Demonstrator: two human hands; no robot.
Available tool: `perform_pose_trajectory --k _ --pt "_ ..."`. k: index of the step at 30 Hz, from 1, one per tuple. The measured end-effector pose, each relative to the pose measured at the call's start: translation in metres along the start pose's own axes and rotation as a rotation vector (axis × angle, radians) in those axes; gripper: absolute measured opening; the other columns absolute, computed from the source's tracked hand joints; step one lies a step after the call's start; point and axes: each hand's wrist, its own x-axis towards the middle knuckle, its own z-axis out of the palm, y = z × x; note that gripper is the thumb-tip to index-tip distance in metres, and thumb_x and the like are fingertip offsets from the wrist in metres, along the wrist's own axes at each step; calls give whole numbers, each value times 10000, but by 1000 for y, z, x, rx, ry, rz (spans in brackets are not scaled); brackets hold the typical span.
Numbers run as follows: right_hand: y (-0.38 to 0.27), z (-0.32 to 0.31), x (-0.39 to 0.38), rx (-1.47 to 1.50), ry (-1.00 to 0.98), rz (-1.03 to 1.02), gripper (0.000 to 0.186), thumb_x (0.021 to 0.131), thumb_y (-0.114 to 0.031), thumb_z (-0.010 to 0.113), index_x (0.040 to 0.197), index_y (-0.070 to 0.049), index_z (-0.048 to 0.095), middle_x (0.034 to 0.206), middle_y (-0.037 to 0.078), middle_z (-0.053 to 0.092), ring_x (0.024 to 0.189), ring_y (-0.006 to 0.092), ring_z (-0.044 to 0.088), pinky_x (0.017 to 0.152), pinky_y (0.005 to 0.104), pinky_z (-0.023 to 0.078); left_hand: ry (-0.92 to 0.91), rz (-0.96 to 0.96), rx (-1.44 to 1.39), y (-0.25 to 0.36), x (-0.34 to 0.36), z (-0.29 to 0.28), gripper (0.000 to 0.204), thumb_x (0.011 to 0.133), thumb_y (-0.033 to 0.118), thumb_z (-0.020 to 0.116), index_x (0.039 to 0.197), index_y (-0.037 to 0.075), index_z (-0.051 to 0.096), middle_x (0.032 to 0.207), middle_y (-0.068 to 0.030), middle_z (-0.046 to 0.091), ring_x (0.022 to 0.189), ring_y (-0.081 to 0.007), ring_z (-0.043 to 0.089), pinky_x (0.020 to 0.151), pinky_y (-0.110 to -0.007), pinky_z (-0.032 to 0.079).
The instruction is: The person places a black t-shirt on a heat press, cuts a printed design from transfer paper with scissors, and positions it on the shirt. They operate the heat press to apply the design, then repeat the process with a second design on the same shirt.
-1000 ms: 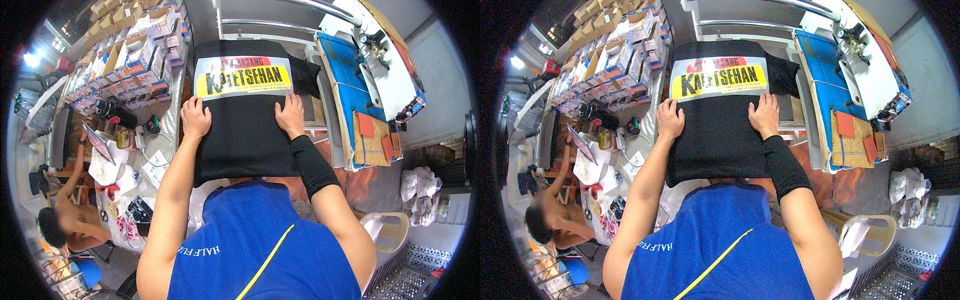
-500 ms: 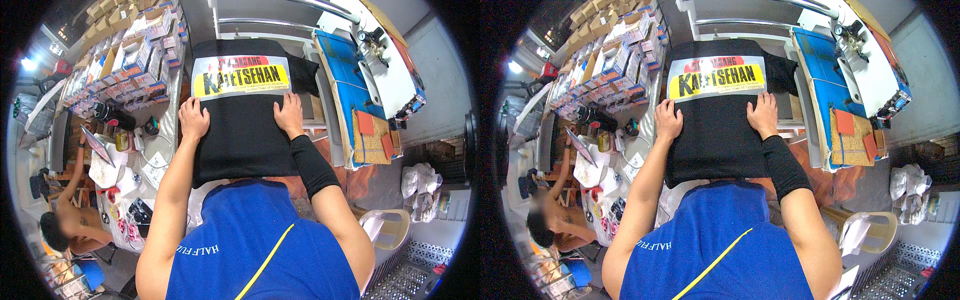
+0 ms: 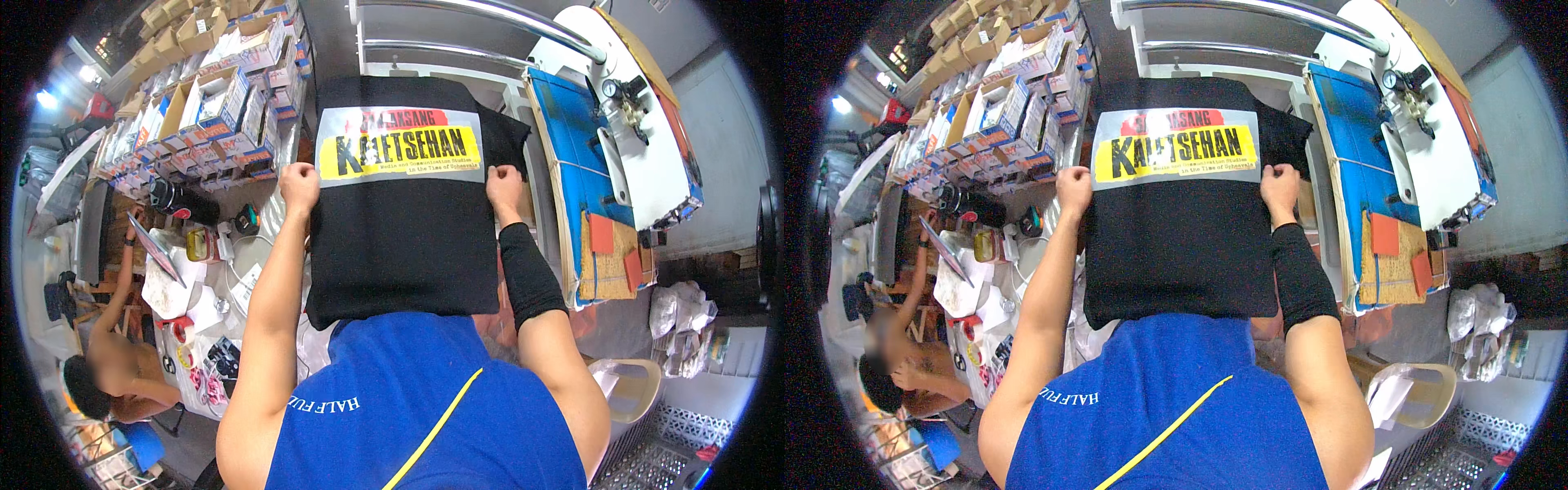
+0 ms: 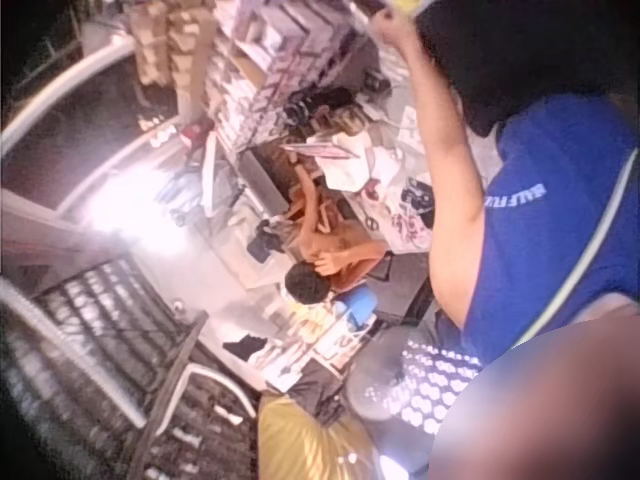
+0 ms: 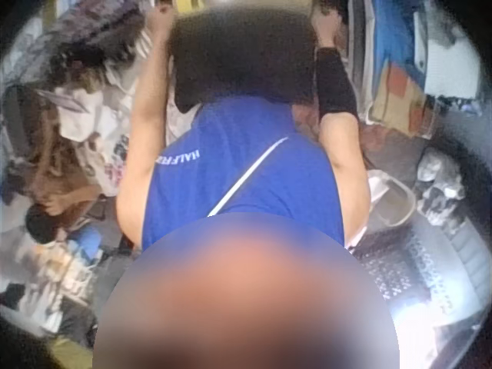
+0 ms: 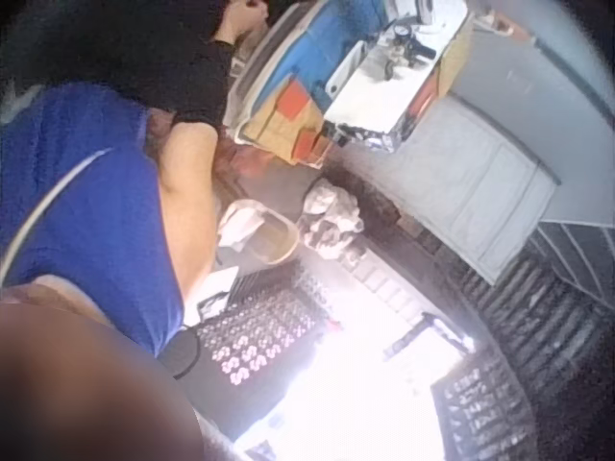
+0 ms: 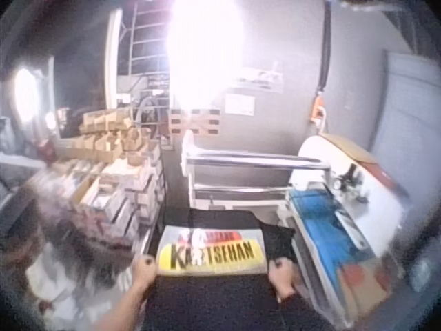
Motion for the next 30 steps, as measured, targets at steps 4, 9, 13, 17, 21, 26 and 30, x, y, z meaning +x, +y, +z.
perform_pose_trajectory --k 4,9,13,17,21,26,30 --pt "23 12 30 626 -558 596 553 1026 -484 617 1298 -7 680 1229 176 733 1119 286 683 988 429 509 -567 -956 -877 -49 36 21 540 978 531 643 1090 10 726 1056 -177 756 1007 -333 711 920 -457 551" --pt "41 23 48 1152 -524 497 480 1040 -390 629 1384 -56 622 1452 111 596 1354 270 504 1215 425 329 -549 -838 -1445 -80 44 30 327 1014 334 665 1136 31 684 1150 -160 733 1073 -302 693 1024 -475 530" --pt "64 15 73 1413 -262 578 516 993 -320 684 1467 -158 560 1449 157 551 1361 336 485 1239 483 291 -232 -611 -1355 -97 50 9 194 916 13 733 1060 111 648 1018 -25 700 908 -184 682 852 -353 555" --pt "78 17 90 1380 -71 750 445 994 -259 681 1369 -33 601 1356 198 606 1281 358 566 1184 507 398 -340 -501 -1134 -104 55 -14 295 874 -48 736 1105 117 656 1019 28 672 822 -104 633 706 -278 505" --pt "73 15 93 1296 -532 865 505 991 -224 700 1384 54 547 1446 171 567 1303 347 563 1172 451 420 -397 -398 -1066 -93 57 -30 462 856 -71 716 1285 84 646 1273 -49 662 987 -98 635 762 -247 504" --pt "55 1 90 1190 -531 597 522 995 -123 676 1467 9 496 1435 161 593 1299 312 585 1167 445 431 -458 -356 -968 -75 59 -51 749 819 -99 692 1524 84 519 1573 -182 493 1257 -149 594 828 -239 504" --pt "46 -13 91 1112 -411 419 624 944 8 647 1534 -131 496 1501 164 533 1398 302 501 1179 440 405 -497 -331 -892 -71 57 -58 798 822 -61 675 1574 111 469 1609 -205 440 1385 -224 518 934 -303 500"
